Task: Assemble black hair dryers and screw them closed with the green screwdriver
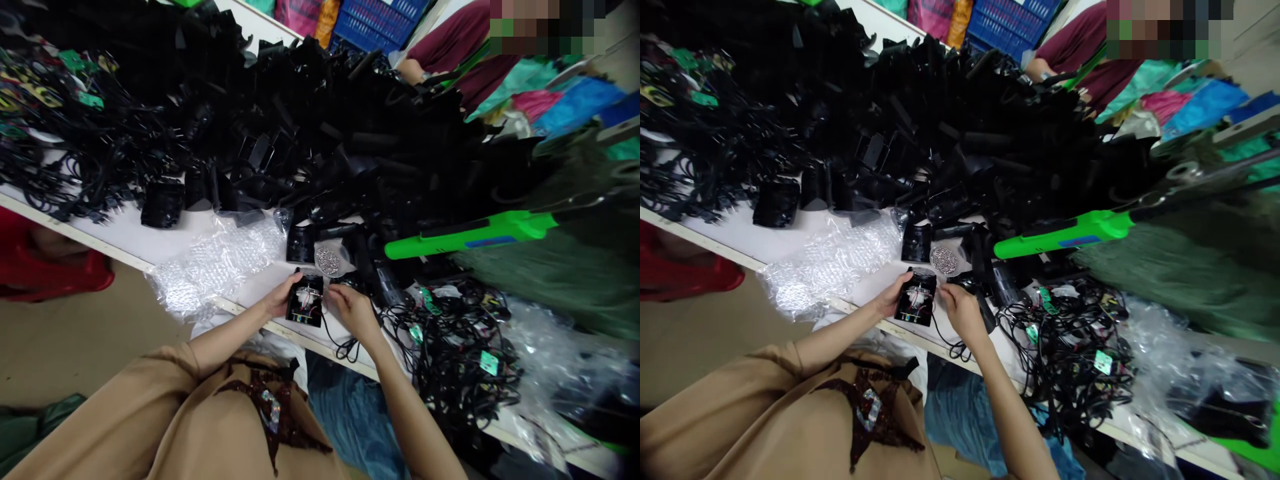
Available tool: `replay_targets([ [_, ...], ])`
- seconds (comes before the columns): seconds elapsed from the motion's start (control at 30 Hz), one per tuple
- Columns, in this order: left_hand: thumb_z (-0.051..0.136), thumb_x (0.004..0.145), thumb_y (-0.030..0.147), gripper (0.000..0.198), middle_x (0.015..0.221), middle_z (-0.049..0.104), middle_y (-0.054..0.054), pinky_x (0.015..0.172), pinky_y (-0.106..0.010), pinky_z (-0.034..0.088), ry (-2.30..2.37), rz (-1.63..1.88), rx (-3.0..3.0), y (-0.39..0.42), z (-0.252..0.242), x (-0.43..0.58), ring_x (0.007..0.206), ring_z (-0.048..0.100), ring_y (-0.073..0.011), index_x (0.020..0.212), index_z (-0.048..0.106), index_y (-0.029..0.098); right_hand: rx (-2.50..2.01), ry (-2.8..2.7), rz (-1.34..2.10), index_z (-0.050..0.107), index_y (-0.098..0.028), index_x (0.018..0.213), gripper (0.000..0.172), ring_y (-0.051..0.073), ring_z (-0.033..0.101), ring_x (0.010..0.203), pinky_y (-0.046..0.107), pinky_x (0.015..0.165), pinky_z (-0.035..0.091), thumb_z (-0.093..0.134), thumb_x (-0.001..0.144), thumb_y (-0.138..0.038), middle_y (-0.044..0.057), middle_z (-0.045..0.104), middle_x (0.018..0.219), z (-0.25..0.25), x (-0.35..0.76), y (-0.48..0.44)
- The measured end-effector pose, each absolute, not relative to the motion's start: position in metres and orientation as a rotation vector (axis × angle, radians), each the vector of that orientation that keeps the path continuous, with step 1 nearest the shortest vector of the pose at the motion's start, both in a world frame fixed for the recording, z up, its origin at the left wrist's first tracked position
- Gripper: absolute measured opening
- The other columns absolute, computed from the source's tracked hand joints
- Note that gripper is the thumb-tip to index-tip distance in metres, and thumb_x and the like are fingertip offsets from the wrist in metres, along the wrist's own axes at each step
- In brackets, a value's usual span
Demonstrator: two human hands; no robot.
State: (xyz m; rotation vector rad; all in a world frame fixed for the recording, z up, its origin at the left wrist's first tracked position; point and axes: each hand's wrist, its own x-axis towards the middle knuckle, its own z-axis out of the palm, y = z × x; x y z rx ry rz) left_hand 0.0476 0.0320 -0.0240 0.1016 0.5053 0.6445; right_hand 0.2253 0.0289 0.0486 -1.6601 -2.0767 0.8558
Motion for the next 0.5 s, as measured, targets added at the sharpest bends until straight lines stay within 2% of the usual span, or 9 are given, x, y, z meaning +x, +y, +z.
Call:
replay_targets([
  [0.27, 0.05, 0.077, 0.06, 0.058, 0.092, 0.069, -0.011, 0.084, -0.035, 0.046, 0.534, 0.655, 0.133, 0.024, -0.016, 0.05, 0.089, 0.063, -0.0246, 0.107, 0.059, 0.011, -1.67, -1.936, 0.93, 0.059, -0.019, 0.103, 0.024, 0.021, 0.068, 0.078, 0.032, 0.068, 0.054, 0.045, 0.085, -0.028, 0.007, 0.071, 0.085, 0.029, 0.218, 0.011],
  [0.5, 0.053, 0.075, 0.06, 0.061, 0.094, 0.068, -0.011, 0.081, -0.036, 0.048, 0.591, 0.686, 0.165, 0.02, -0.019, 0.052, 0.086, 0.064, -0.0237, 0.115, 0.056, 0.013, -1.638, -1.812, 0.925, 0.058, -0.018, 0.103, 0.025, 0.022, 0.069, 0.077, 0.033, 0.066, 0.056, 0.047, 0.085, -0.031, 0.009, 0.071, 0.086, 0.017, 0.217, 0.004],
])
